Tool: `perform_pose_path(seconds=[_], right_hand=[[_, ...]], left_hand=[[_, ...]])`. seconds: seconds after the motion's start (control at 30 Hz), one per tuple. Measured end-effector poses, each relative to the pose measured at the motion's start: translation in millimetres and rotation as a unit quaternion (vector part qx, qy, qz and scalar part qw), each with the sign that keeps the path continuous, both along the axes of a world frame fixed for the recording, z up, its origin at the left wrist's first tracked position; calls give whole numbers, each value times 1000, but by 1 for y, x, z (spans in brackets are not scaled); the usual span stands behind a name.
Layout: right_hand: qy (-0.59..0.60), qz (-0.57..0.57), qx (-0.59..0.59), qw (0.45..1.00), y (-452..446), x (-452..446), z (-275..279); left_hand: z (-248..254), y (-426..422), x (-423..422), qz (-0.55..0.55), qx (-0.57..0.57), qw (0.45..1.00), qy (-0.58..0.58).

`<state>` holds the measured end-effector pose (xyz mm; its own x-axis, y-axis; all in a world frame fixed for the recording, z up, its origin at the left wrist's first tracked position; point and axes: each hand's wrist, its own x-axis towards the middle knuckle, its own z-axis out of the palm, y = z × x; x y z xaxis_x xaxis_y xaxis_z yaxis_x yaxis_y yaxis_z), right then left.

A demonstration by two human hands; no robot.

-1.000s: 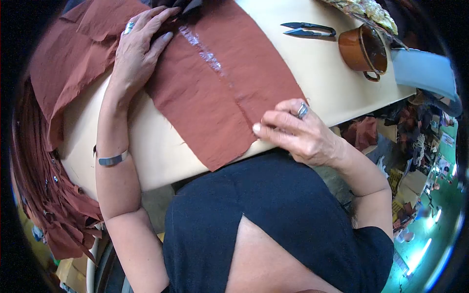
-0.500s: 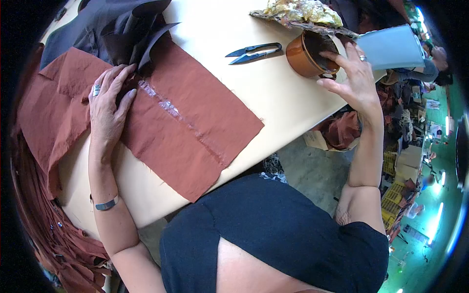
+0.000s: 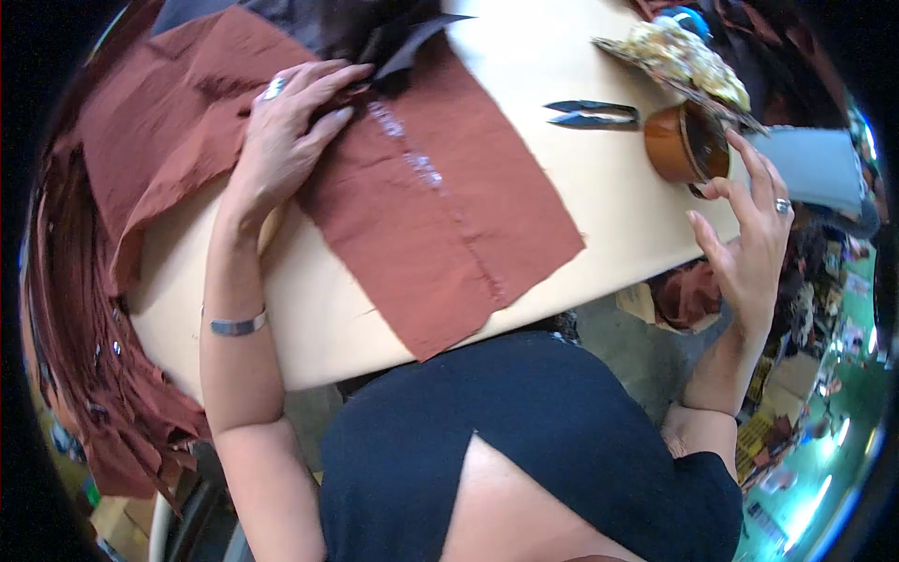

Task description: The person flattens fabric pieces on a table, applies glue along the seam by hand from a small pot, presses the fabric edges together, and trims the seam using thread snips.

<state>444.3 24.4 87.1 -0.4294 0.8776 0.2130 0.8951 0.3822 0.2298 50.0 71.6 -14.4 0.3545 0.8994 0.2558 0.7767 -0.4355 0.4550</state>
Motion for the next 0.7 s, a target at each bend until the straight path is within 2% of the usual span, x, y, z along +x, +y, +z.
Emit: perform_pose_path(seconds=[0.1, 0.2, 0.27, 0.33, 0.5, 0.6, 0.7], right_hand=[[157, 140, -51, 976, 8, -56, -6], [266, 275, -165, 909, 35, -108, -32], [308, 359, -174, 864, 63, -142, -63], [360, 371, -151, 843, 83, -169, -90], [269, 331, -166, 889, 93, -187, -103], [233, 322, -123, 909, 86, -189, -101], [283, 348, -247, 859, 97, -182, -104]], left_hand=[[-2, 2, -3, -18, 6, 1000, -6], [-6, 3, -5, -13, 19, 1000, 7], [-10, 4, -3, -8, 39, 999, 11], [-14, 4, -2, -5, 60, 998, 2], [-10, 1, -3, -6, 45, 999, 29], [-19, 3, -3, 6, 88, 995, 43], [-19, 4, -3, -3, 62, 998, 27]])
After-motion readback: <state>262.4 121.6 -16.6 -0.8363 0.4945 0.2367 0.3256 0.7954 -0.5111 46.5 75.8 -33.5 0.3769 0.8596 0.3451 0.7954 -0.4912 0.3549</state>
